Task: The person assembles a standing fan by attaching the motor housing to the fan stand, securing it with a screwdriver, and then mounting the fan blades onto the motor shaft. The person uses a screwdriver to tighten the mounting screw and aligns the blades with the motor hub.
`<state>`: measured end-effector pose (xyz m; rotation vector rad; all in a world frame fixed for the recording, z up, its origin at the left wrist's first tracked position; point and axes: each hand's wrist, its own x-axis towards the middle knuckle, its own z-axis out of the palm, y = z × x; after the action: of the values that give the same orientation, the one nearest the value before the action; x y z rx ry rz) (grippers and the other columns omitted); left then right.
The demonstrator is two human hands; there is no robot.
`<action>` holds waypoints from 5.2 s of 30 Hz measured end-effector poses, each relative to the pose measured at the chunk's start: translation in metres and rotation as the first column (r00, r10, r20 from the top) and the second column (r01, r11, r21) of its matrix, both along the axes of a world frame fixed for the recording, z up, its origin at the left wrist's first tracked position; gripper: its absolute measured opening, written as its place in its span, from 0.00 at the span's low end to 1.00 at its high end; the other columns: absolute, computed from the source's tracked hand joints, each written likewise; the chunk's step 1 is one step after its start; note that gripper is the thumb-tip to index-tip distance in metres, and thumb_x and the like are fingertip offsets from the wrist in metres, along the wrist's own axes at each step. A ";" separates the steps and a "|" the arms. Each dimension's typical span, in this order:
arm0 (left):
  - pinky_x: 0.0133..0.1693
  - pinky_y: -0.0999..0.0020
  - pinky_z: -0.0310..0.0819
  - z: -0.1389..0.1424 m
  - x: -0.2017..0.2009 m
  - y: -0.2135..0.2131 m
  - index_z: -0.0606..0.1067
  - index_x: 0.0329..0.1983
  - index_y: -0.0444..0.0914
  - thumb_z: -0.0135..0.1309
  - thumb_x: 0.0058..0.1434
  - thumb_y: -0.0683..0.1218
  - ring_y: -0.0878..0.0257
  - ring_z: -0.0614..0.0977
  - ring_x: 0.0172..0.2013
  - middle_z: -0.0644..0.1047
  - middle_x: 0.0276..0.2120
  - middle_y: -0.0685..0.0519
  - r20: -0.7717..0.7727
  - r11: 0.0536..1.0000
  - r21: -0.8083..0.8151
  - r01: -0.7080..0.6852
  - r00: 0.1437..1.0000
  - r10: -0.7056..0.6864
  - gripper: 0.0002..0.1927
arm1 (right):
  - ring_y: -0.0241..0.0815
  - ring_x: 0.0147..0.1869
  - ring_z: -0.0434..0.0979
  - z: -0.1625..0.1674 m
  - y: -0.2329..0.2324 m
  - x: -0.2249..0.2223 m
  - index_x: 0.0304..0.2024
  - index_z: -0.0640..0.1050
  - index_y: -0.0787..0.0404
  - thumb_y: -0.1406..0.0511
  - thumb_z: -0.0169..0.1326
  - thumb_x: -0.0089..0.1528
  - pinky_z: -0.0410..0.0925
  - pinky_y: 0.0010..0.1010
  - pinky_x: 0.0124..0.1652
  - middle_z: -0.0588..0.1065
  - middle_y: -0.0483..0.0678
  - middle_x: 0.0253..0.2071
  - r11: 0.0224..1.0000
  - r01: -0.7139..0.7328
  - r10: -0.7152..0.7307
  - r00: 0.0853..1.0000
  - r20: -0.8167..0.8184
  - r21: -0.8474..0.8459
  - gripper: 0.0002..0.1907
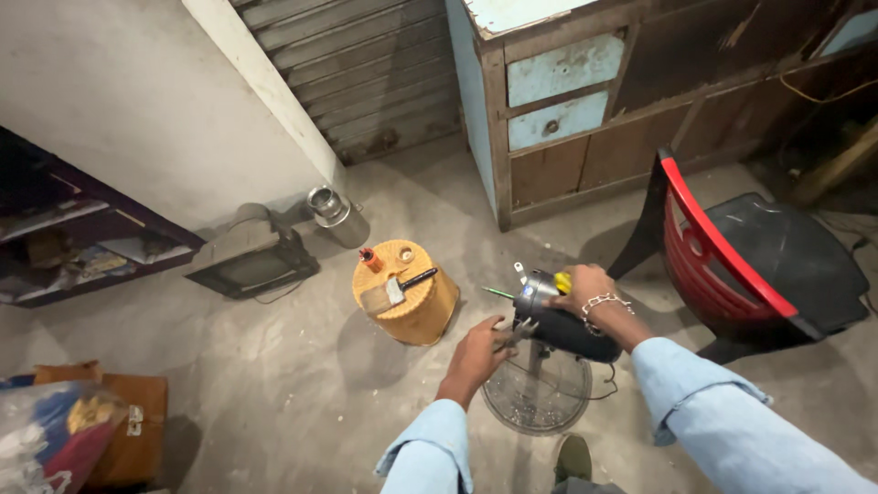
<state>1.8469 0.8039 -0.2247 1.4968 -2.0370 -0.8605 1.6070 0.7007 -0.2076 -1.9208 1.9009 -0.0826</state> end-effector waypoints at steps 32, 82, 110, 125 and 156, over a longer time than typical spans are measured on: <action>0.32 0.68 0.81 -0.085 0.202 -0.168 0.74 0.42 0.32 0.59 0.65 0.42 0.59 0.83 0.31 0.80 0.34 0.48 -0.593 0.556 0.778 0.293 0.634 0.496 0.08 | 0.62 0.52 0.79 0.016 0.030 0.290 0.57 0.77 0.34 0.58 0.71 0.50 0.71 0.51 0.51 0.57 0.48 0.71 0.659 0.745 -0.730 0.667 0.152 -0.104 0.32; 0.36 0.60 0.78 -0.036 0.188 -0.247 0.82 0.34 0.38 0.62 0.60 0.53 0.60 0.87 0.30 0.85 0.27 0.53 0.134 0.809 0.363 0.462 0.833 -0.536 0.13 | 0.52 0.50 0.74 -0.012 0.000 0.292 0.59 0.76 0.32 0.64 0.68 0.50 0.70 0.40 0.56 0.58 0.33 0.73 0.451 0.883 -0.836 0.470 0.285 -0.133 0.35; 0.41 0.67 0.77 -0.265 0.180 -0.212 0.70 0.62 0.32 0.60 0.66 0.52 0.63 0.80 0.44 0.78 0.44 0.52 -0.477 0.431 0.793 0.431 0.879 -0.002 0.28 | 0.56 0.51 0.74 -0.055 0.026 0.275 0.53 0.81 0.48 0.66 0.65 0.52 0.66 0.42 0.52 0.68 0.45 0.68 0.387 0.799 -0.676 0.585 0.448 -0.460 0.25; 0.52 0.49 0.74 -0.116 0.154 -0.192 0.66 0.65 0.36 0.62 0.58 0.52 0.40 0.79 0.51 0.74 0.57 0.38 0.265 0.619 0.199 0.760 0.567 -0.780 0.35 | 0.55 0.38 0.77 -0.053 0.032 0.331 0.52 0.80 0.53 0.70 0.62 0.55 0.71 0.41 0.38 0.68 0.55 0.59 0.240 0.837 -0.744 0.484 0.460 -0.492 0.22; 0.59 0.43 0.62 -0.052 0.216 -0.174 0.52 0.76 0.41 0.60 0.51 0.45 0.32 0.66 0.61 0.62 0.64 0.29 0.370 0.733 -0.049 0.679 0.694 -0.618 0.49 | 0.62 0.45 0.79 -0.025 0.029 0.417 0.39 0.79 0.64 0.61 0.63 0.55 0.72 0.46 0.45 0.78 0.59 0.41 0.381 0.868 -0.771 0.488 0.409 -0.318 0.14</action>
<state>2.0627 0.6300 -0.2764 0.8245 -2.8987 -0.6514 2.0237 0.7294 -0.2330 -0.8589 2.6748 -1.1280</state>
